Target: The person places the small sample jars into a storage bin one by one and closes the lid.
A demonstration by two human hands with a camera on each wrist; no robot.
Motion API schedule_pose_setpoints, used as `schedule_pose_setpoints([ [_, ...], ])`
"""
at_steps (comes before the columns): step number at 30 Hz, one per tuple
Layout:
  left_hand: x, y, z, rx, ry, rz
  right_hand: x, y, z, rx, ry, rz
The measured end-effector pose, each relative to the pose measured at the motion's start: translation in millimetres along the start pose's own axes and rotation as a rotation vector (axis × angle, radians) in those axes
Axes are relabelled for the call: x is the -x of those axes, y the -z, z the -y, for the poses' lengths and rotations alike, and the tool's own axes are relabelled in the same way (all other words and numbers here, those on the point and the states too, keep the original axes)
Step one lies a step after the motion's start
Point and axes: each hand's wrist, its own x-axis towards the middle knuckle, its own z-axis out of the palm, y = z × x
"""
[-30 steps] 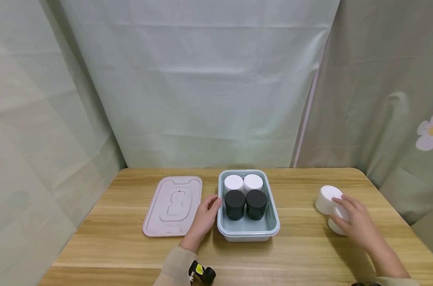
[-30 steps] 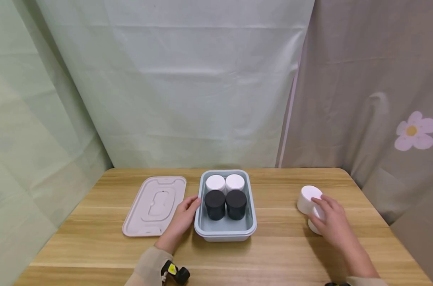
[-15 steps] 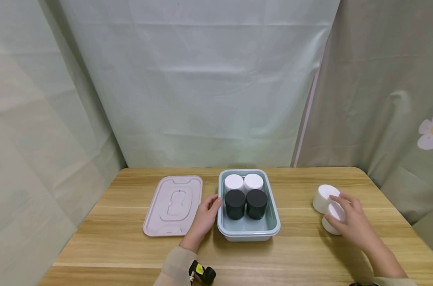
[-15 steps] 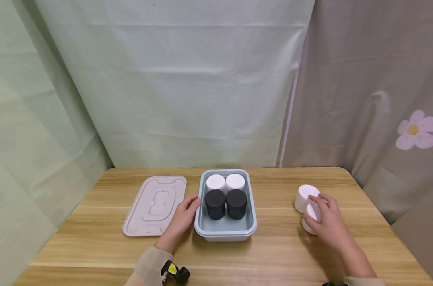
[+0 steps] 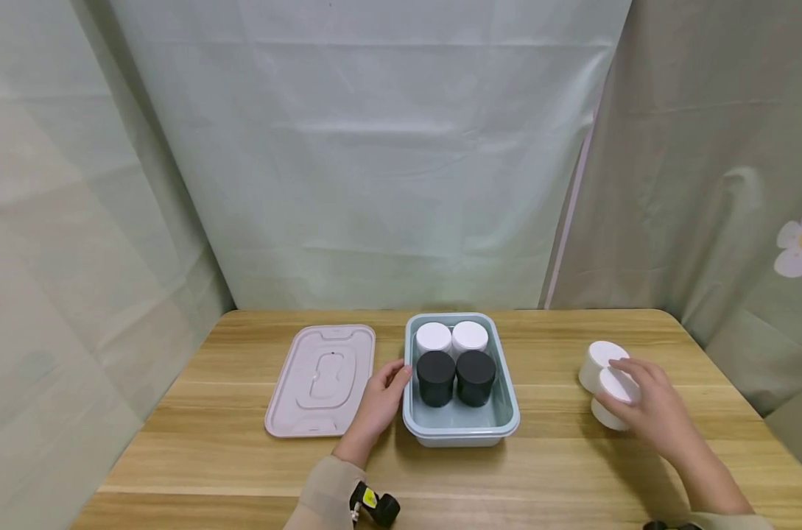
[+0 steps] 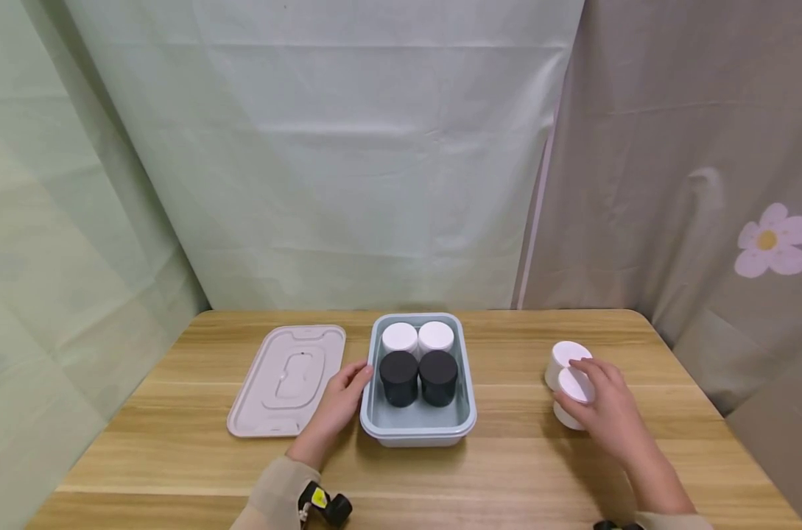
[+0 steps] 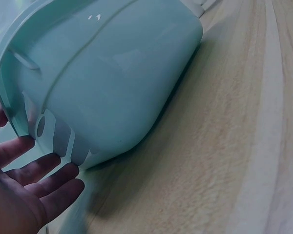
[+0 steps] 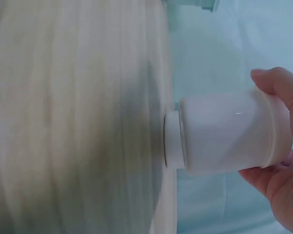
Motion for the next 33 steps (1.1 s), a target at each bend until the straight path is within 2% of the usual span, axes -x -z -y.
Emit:
schedule_pose_setpoints([
  [9, 0.7, -0.2, -1.4, 0.019, 0.008, 0.006, -8.9, 0, 19, 0.014, -0.012, -0.041],
  [13, 0.6, -0.2, -0.2, 0.004, -0.01, 0.004, -14.0, -3, 27, -0.023, 0.034, -0.048],
  [19, 0.5, -0.2, 1.5, -0.027, -0.049, -0.018, -23.4, -11, 42, -0.043, 0.148, -0.076],
  [26, 0.6, -0.1, -0.6, 0.004, -0.002, -0.004, -37.1, -20, 58, -0.069, 0.207, -0.057],
  [33, 1.5, 0.0, -1.1, 0.008, 0.006, 0.001, -41.5, -30, 79, -0.156, 0.236, -0.044],
])
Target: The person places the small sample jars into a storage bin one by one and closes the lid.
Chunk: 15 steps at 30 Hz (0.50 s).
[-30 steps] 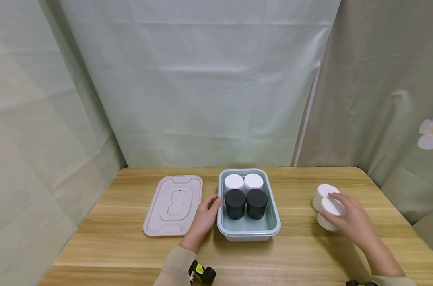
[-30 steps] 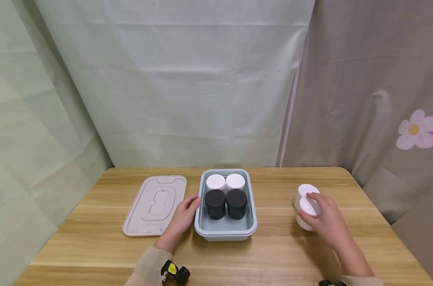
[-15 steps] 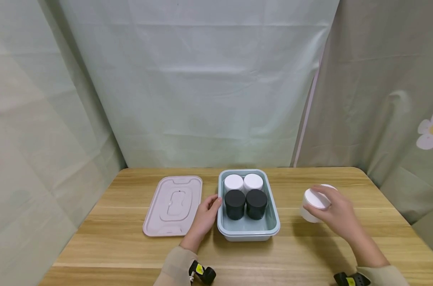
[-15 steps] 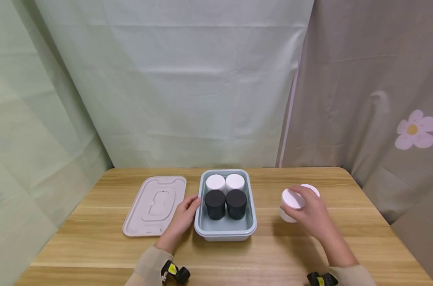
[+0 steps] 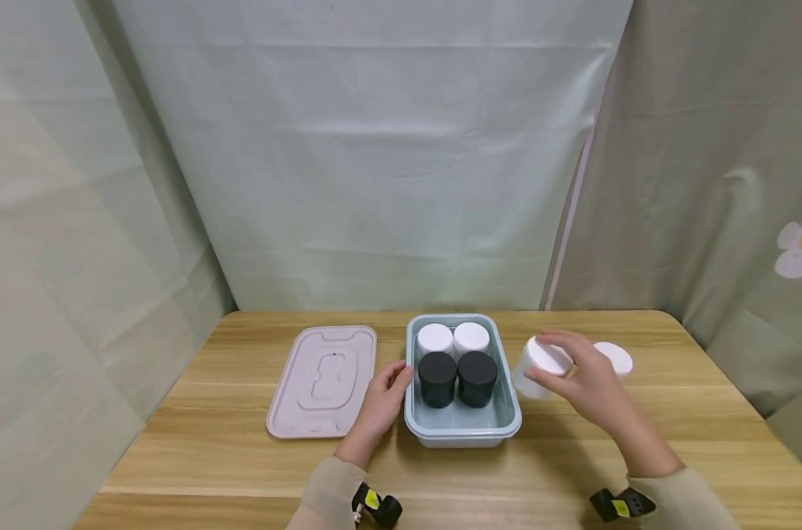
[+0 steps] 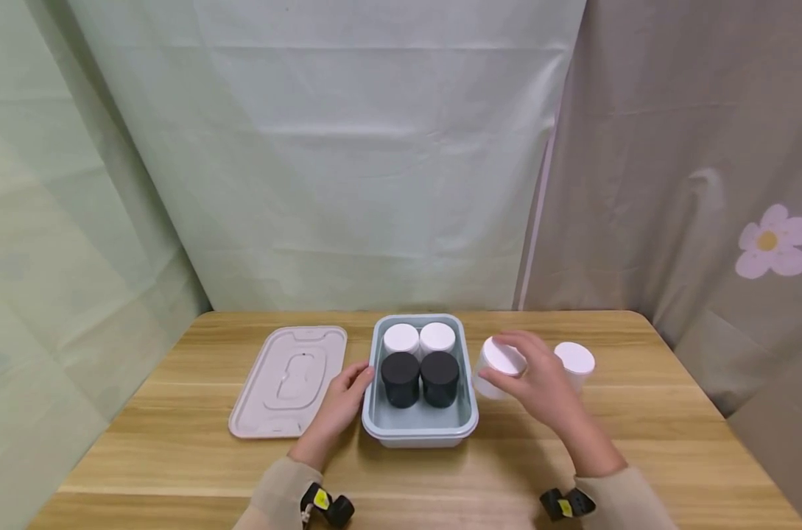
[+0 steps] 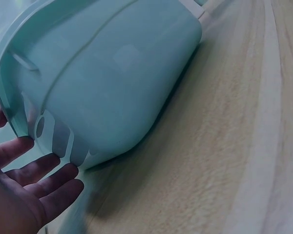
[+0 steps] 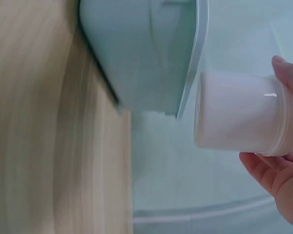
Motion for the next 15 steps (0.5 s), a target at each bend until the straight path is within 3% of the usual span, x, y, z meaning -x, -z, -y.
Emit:
schedule_pose_setpoints([
  [15, -2.2, -1.0, 0.7, 0.002, 0.014, 0.004, -15.7, -34, 43, -0.179, 0.107, 0.092],
])
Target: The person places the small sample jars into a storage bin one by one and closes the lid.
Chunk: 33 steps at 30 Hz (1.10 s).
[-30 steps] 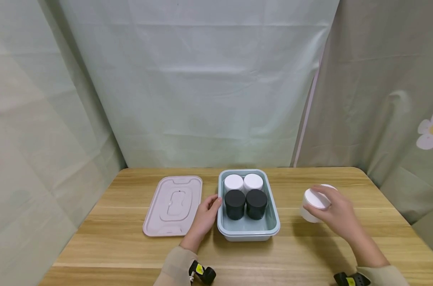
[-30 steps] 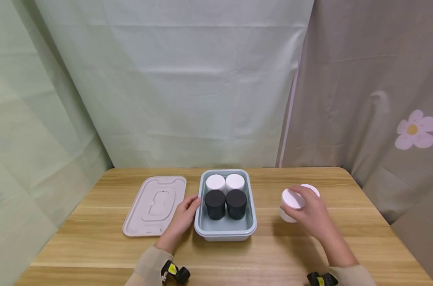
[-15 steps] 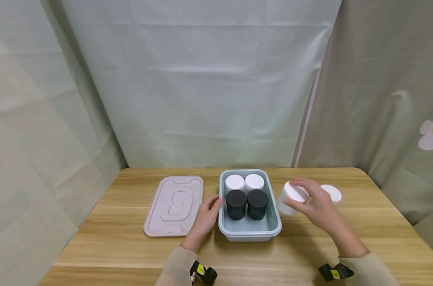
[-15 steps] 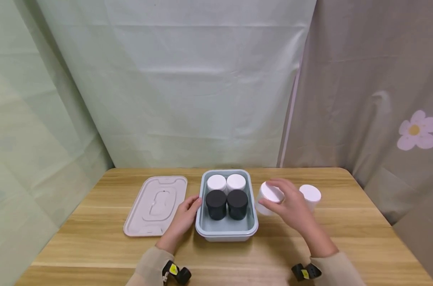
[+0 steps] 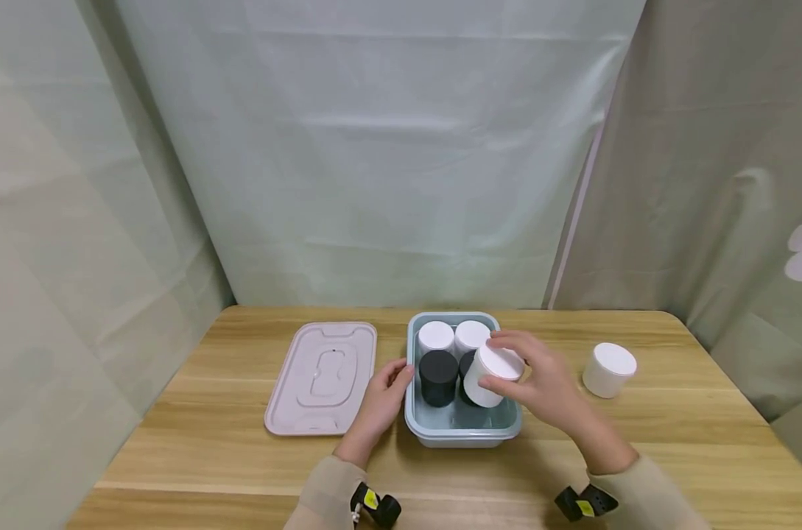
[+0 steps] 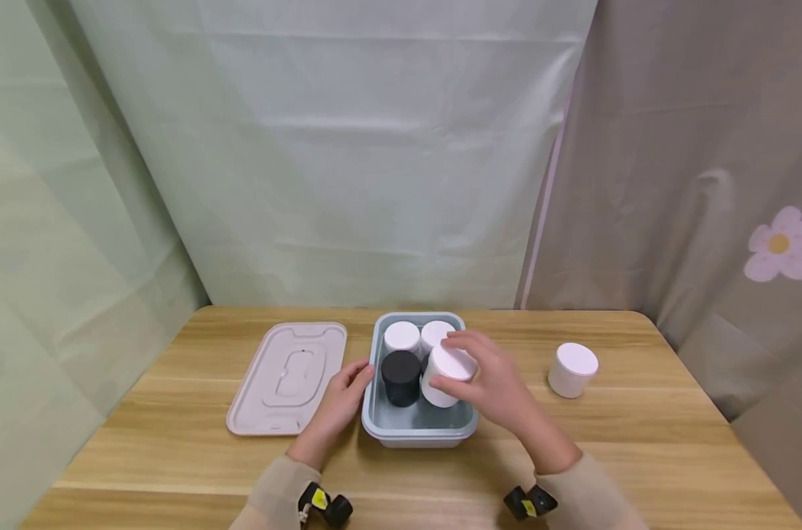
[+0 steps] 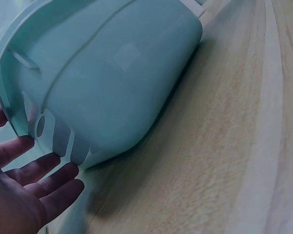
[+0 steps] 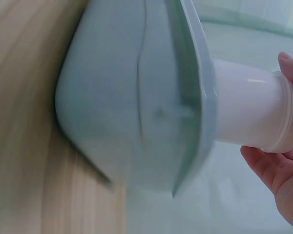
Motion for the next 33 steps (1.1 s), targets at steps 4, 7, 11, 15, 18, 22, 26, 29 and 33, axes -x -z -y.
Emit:
schedule_pose_setpoints([
  [4, 1.8, -0.2, -1.1, -0.006, -0.004, -0.001, 0.1, -13, 8, -0.024, 0.045, 0.02],
  [7, 2.5, -1.0, -1.5, -0.007, -0.01, 0.002, 1.3, -22, 12, -0.025, 0.072, 0.05],
  [11, 3.3, -1.6, -1.3, -0.008, -0.025, 0.003, 4.4, -31, 17, -0.042, 0.092, 0.109],
  [15, 3.6, -2.1, -1.4, -0.013, -0.024, 0.002, 8.3, -39, 20, -0.053, 0.094, 0.149],
  [18, 3.3, -2.6, -1.5, -0.013, -0.011, 0.0, 9.6, -46, 21, -0.05, 0.108, 0.156],
  [22, 3.2, -3.0, -0.8, -0.02, -0.014, -0.009, 9.7, -55, 23, -0.037, 0.131, 0.18],
  [26, 3.2, -2.6, 0.0, -0.026, -0.015, 0.001, 10.0, -63, 28, 0.015, 0.121, 0.262],
  [29, 2.7, -2.0, 0.9, -0.026, -0.022, 0.018, 9.0, -67, 33, 0.047, 0.093, 0.339],
  [33, 2.5, -0.6, 0.6, -0.016, -0.023, 0.026, 5.6, -70, 38, 0.064, 0.07, 0.399],
])
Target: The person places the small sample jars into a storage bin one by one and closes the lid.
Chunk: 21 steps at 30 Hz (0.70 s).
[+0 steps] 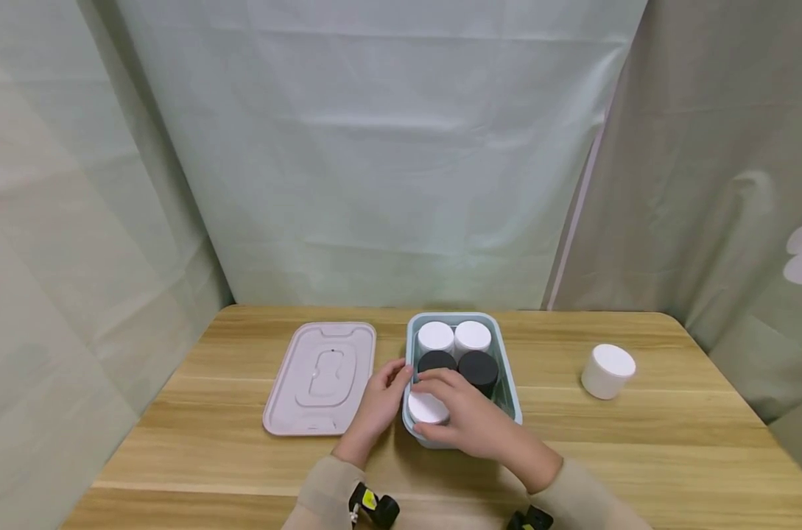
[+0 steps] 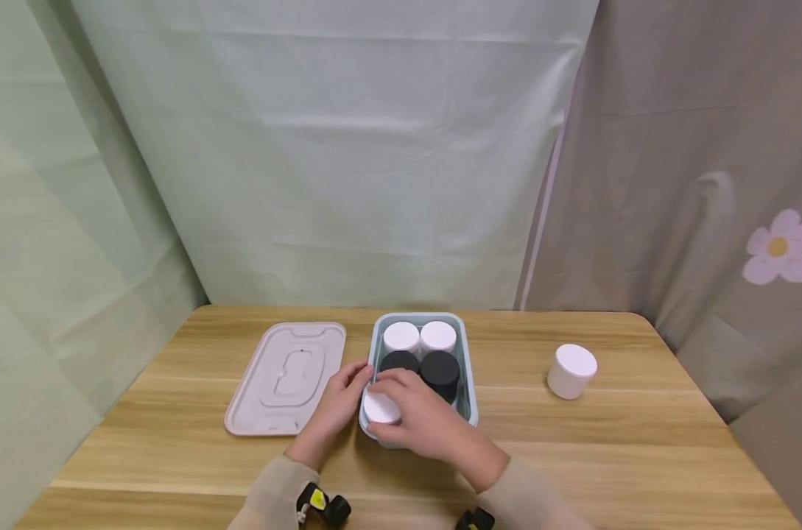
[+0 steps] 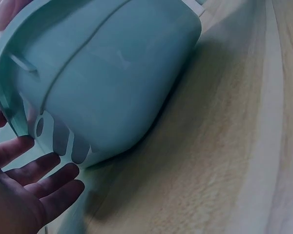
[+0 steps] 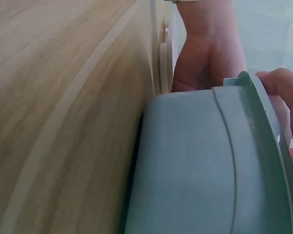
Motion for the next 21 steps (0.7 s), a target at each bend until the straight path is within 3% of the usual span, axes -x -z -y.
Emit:
schedule_pose_setpoints([
  [11, 1.6, 0.9, -2.8, 0.003, -0.014, -0.011, 0.9, -5, -1, 0.113, -0.027, 0.04],
  [21, 1.0, -1.1, -1.7, 0.005, -0.017, -0.017, 8.5, 2, -5, 0.134, 0.015, -0.038],
])
